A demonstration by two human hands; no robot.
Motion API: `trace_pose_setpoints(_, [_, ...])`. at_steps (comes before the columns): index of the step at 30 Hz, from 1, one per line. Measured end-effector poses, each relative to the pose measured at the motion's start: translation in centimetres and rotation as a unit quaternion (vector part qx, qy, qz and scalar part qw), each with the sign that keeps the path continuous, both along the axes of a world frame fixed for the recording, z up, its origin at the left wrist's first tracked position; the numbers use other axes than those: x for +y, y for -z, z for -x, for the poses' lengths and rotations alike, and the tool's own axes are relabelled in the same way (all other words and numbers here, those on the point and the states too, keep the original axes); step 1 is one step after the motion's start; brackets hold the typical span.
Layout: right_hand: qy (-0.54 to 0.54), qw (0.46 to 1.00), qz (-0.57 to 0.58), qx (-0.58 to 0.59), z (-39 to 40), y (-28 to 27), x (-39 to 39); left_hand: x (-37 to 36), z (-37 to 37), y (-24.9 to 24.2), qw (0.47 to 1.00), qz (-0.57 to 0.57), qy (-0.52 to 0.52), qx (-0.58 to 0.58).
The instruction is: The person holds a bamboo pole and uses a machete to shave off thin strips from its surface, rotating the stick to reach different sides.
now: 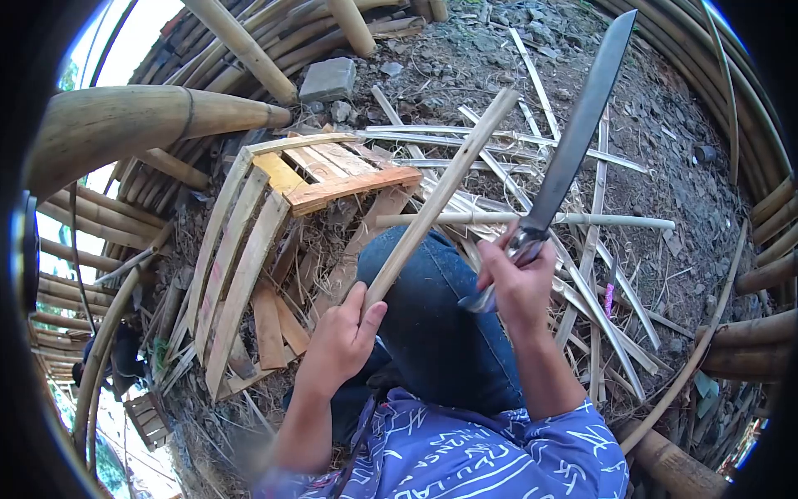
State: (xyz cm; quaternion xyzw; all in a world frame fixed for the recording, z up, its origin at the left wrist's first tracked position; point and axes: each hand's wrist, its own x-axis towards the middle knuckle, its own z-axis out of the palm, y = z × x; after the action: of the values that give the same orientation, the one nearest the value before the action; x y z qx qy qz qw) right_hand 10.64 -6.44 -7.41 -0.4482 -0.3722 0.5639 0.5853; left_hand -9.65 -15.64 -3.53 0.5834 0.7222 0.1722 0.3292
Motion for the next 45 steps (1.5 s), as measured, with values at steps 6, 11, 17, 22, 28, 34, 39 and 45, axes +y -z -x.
trace_pose_setpoints(6, [-0.017, 1.000, 0.011, 0.017, 0.8, 0.3, -0.4, 0.1, -0.3, 0.3, 1.000, -0.015, 0.009, -0.011])
trace_pose_setpoints(11, [-0.008, 1.000, 0.014, 0.014, 1.5, 0.3, -0.6, 0.1, 0.0, 0.3, 1.000, -0.001, 0.002, -0.025])
trace_pose_setpoints(17, [-0.010, 0.999, 0.005, 0.041, 2.1, -0.4, -1.5, 0.2, 0.4, 0.7, 0.998, 0.002, 0.010, -0.055])
trace_pose_setpoints(22, [-0.028, 0.999, 0.015, 0.016, 2.6, -0.9, -1.2, 0.7, 0.9, -0.1, 0.993, 0.038, 0.002, -0.116])
trace_pose_setpoints(28, [-0.058, 0.998, 0.038, -0.004, 2.9, -0.8, -0.5, 0.8, 1.4, 0.1, 0.988, 0.048, 0.006, -0.146])
trace_pose_setpoints(34, [-0.072, 0.996, 0.045, 0.006, 2.8, -0.1, -0.3, 0.7, 1.1, 0.3, 0.991, 0.041, -0.004, -0.131])
trace_pose_setpoints(39, [-0.059, 0.998, 0.000, -0.003, 3.2, -0.5, -0.7, 0.9, 0.0, -0.1, 1.000, -0.014, 0.006, -0.005])
trace_pose_setpoints(45, [-0.060, 0.998, -0.002, 0.008, 3.5, -0.2, -0.7, 1.5, -1.2, -1.2, 0.990, -0.050, 0.054, 0.124])
